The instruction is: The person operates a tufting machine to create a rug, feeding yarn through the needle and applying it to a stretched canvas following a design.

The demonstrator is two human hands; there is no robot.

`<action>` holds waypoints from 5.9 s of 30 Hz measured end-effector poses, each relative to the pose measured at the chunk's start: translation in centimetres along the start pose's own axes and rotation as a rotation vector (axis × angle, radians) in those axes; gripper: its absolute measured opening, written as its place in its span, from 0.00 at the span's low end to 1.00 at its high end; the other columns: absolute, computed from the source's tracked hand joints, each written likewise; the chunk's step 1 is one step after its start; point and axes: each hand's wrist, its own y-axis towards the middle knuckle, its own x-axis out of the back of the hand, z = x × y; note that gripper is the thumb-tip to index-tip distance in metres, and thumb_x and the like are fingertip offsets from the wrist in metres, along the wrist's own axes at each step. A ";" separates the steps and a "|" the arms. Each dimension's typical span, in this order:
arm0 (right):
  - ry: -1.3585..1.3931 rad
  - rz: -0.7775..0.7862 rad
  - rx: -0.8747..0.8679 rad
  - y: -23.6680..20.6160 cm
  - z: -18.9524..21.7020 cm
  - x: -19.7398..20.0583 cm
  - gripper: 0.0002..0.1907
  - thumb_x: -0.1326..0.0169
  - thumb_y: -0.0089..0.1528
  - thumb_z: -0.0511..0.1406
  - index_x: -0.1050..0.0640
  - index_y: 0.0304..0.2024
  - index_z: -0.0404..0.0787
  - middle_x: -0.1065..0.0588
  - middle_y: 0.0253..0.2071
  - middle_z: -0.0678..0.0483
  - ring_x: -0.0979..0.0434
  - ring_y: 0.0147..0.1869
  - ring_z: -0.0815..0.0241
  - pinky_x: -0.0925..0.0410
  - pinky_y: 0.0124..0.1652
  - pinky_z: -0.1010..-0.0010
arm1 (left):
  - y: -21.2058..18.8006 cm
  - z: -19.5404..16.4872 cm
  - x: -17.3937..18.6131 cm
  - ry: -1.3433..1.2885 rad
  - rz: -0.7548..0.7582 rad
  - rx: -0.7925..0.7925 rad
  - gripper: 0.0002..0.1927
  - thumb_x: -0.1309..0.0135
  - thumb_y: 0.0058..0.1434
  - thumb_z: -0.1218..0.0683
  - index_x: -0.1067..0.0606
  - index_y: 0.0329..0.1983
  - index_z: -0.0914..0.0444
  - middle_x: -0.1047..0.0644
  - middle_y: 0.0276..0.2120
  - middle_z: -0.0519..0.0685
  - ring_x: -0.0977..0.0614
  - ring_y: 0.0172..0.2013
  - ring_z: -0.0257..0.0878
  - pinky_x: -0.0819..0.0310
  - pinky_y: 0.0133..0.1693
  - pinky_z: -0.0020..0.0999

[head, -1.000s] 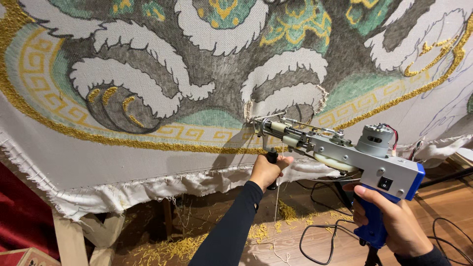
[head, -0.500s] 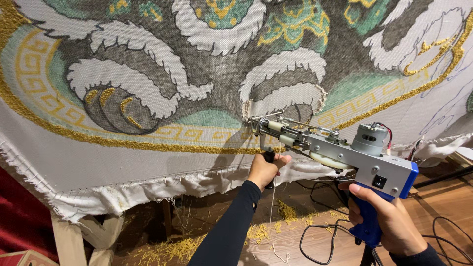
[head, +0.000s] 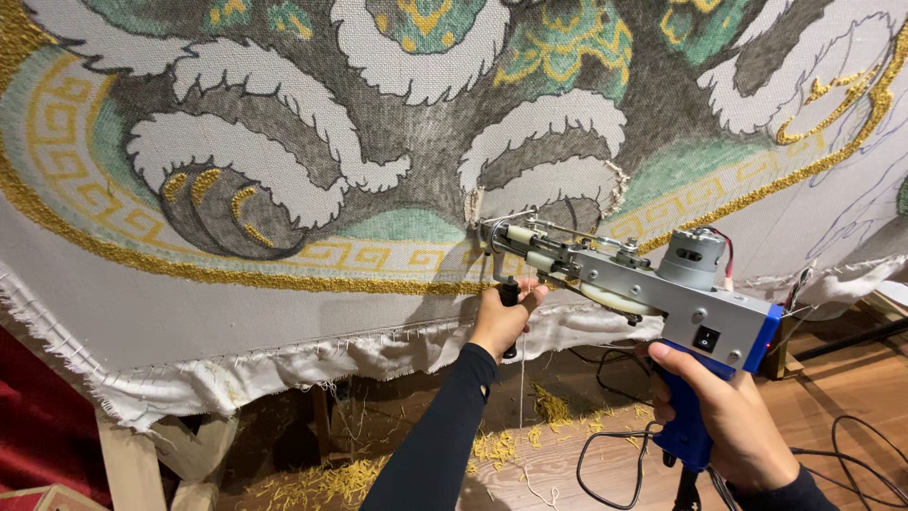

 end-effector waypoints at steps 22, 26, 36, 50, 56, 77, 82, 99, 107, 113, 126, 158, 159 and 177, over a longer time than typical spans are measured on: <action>-0.002 0.004 0.060 -3.6 -2.6 -8.3 0.10 0.38 0.56 0.36 0.24 0.31 0.36 0.29 0.18 0.53 0.29 0.19 0.60 0.35 0.21 0.67 | 0.5 -1.8 6.8 0.390 -0.142 0.035 0.19 0.40 0.62 0.42 0.17 0.31 0.64 0.21 0.19 0.43 0.25 0.16 0.34 0.31 0.22 0.32; -0.005 -0.024 0.046 -3.8 -3.1 -9.3 0.11 0.38 0.57 0.36 0.26 0.31 0.36 0.31 0.17 0.52 0.33 0.17 0.59 0.39 0.19 0.66 | 0.5 -2.2 7.6 0.438 -0.159 0.009 0.21 0.40 0.62 0.42 0.19 0.26 0.63 0.21 0.19 0.45 0.25 0.17 0.34 0.30 0.24 0.35; 0.037 -0.074 0.001 -3.7 -3.2 -10.4 0.11 0.37 0.57 0.37 0.25 0.32 0.36 0.30 0.21 0.54 0.32 0.19 0.60 0.37 0.21 0.67 | 1.1 -3.3 8.7 0.508 -0.170 -0.004 0.22 0.41 0.61 0.40 0.20 0.25 0.63 0.22 0.17 0.48 0.22 0.17 0.37 0.29 0.24 0.36; 0.077 -0.050 0.078 -3.4 -3.0 -11.3 0.10 0.38 0.58 0.36 0.25 0.32 0.36 0.32 0.20 0.54 0.34 0.18 0.61 0.39 0.19 0.67 | 1.9 -5.1 9.2 0.535 -0.170 0.027 0.22 0.40 0.61 0.39 0.19 0.26 0.62 0.20 0.20 0.50 0.21 0.19 0.40 0.28 0.26 0.37; 0.094 -0.035 0.069 -3.7 -2.5 -11.5 0.11 0.38 0.58 0.36 0.25 0.32 0.37 0.32 0.19 0.54 0.34 0.18 0.61 0.39 0.19 0.67 | 1.8 -5.2 9.3 0.570 -0.182 0.030 0.22 0.40 0.60 0.38 0.19 0.27 0.61 0.18 0.23 0.48 0.18 0.24 0.40 0.25 0.32 0.38; 0.110 -0.071 0.082 -4.1 -1.1 -12.8 0.11 0.38 0.57 0.36 0.25 0.32 0.37 0.31 0.20 0.53 0.33 0.19 0.60 0.38 0.20 0.66 | 3.3 -6.5 10.1 0.623 -0.151 -0.023 0.25 0.42 0.61 0.37 0.20 0.25 0.63 0.18 0.23 0.52 0.16 0.25 0.45 0.25 0.32 0.40; 0.110 -0.075 0.059 -3.8 -1.2 -12.6 0.11 0.37 0.57 0.36 0.26 0.32 0.37 0.32 0.20 0.54 0.33 0.19 0.59 0.39 0.20 0.66 | 3.8 -5.9 10.0 0.576 -0.128 -0.018 0.23 0.39 0.61 0.39 0.19 0.30 0.65 0.19 0.22 0.53 0.18 0.22 0.40 0.25 0.28 0.36; -0.036 0.087 0.051 2.2 3.0 5.3 0.13 0.41 0.66 0.35 0.27 0.42 0.29 0.32 0.23 0.47 0.33 0.22 0.53 0.38 0.22 0.61 | 2.2 -5.4 -0.4 -0.085 0.321 0.063 0.32 0.37 0.57 0.43 0.24 0.63 0.61 0.16 0.40 0.44 0.29 0.17 0.27 0.32 0.23 0.24; -0.044 0.100 0.005 0.8 3.7 9.8 0.13 0.41 0.66 0.35 0.28 0.43 0.31 0.34 0.24 0.48 0.36 0.22 0.55 0.39 0.23 0.61 | -1.4 -5.1 -4.1 -0.142 0.252 0.076 0.26 0.36 0.59 0.46 0.21 0.58 0.62 0.20 0.33 0.44 0.30 0.18 0.27 0.35 0.22 0.25; -0.009 0.183 0.019 2.1 3.0 12.3 0.13 0.42 0.67 0.34 0.30 0.41 0.30 0.34 0.24 0.47 0.35 0.23 0.53 0.39 0.23 0.60 | -3.0 -6.2 -4.6 -0.168 0.224 0.114 0.26 0.36 0.57 0.47 0.22 0.57 0.63 0.17 0.40 0.42 0.21 0.22 0.29 0.31 0.24 0.23; -0.152 0.209 -0.111 6.4 2.6 14.2 0.21 0.46 0.67 0.39 0.24 0.54 0.26 0.36 0.22 0.47 0.38 0.22 0.52 0.43 0.22 0.60 | -1.4 -2.8 -5.2 -0.248 0.315 0.143 0.25 0.36 0.60 0.44 0.28 0.56 0.56 0.18 0.43 0.46 0.20 0.25 0.33 0.33 0.24 0.25; -0.097 0.170 0.000 4.0 -1.5 11.2 0.15 0.42 0.69 0.36 0.31 0.39 0.29 0.32 0.22 0.44 0.32 0.21 0.51 0.38 0.19 0.57 | -1.9 0.6 -3.6 -0.173 0.168 0.006 0.32 0.42 0.65 0.47 0.35 0.69 0.61 0.24 0.61 0.51 0.18 0.26 0.29 0.27 0.27 0.26; -0.085 0.207 0.022 4.1 -1.5 11.1 0.17 0.41 0.69 0.36 0.32 0.38 0.29 0.32 0.22 0.44 0.32 0.21 0.51 0.38 0.20 0.58 | -1.9 1.0 -3.7 -0.167 0.149 0.028 0.30 0.42 0.66 0.48 0.32 0.69 0.61 0.22 0.56 0.54 0.20 0.24 0.29 0.28 0.25 0.26; -0.058 0.154 -0.030 2.6 -1.1 9.2 0.19 0.42 0.65 0.38 0.22 0.52 0.27 0.32 0.23 0.48 0.33 0.23 0.54 0.40 0.21 0.63 | -2.7 -0.2 -2.9 -0.134 0.132 0.079 0.14 0.44 0.67 0.50 0.17 0.49 0.61 0.16 0.37 0.43 0.27 0.17 0.29 0.35 0.19 0.25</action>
